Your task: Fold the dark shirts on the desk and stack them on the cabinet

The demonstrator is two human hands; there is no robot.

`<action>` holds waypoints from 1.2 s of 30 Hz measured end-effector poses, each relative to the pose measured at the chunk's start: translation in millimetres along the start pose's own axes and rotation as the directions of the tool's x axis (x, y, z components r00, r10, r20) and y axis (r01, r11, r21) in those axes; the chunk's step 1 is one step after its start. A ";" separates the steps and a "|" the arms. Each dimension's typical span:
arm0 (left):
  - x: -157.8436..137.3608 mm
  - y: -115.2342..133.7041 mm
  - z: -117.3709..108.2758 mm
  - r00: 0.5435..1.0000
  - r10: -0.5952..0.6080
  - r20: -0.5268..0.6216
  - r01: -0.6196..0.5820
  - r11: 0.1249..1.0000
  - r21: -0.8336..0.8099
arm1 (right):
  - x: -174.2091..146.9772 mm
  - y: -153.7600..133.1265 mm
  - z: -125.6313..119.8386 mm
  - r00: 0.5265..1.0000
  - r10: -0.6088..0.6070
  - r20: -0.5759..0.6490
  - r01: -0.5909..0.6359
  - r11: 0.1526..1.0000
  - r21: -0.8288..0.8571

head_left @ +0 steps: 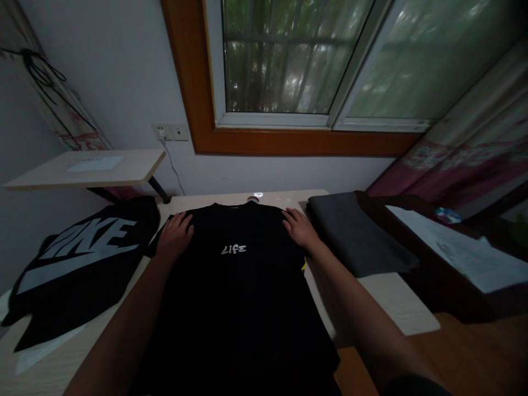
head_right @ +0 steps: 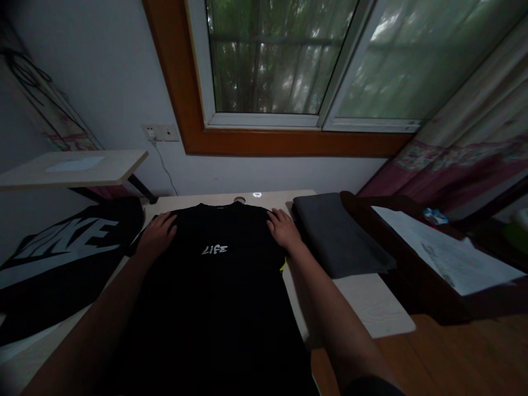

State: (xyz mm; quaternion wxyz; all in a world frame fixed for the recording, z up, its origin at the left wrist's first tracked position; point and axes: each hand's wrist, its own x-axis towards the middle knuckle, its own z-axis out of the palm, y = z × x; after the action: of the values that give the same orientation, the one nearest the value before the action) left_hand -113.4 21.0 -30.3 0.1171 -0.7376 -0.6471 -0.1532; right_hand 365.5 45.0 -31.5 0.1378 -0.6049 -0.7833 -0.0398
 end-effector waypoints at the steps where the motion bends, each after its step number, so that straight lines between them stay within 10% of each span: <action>1: -2.4 -1.1 -1.4 1.000 0.003 -0.001 -0.003 1.000 -0.005 | -2.5 -0.7 -1.3 1.000 0.004 0.020 -0.004 1.000 -0.012; 14: -34.8 -6.1 -22.4 0.997 -0.058 0.056 0.056 0.998 0.032 | -19.1 -30.2 -23.0 0.999 0.002 -0.033 -0.003 1.000 -0.029; 23: -27.7 -12.8 -31.2 0.996 -0.057 0.068 0.048 0.991 0.122 | -4.4 -94.1 -27.7 0.977 -0.212 0.020 0.211 0.976 0.060; 36: 1.2 77.4 -0.8 0.997 -0.067 0.026 0.068 0.997 -0.042 | 23.7 -70.4 -1.0 0.984 -0.177 0.007 0.175 0.977 0.119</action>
State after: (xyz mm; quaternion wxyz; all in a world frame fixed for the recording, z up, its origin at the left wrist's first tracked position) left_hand -36.7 11.4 -27.1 0.0880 -0.7195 -0.6695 -0.1620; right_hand 292.7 48.4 -16.9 0.1621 -0.5244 -0.8359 -0.0001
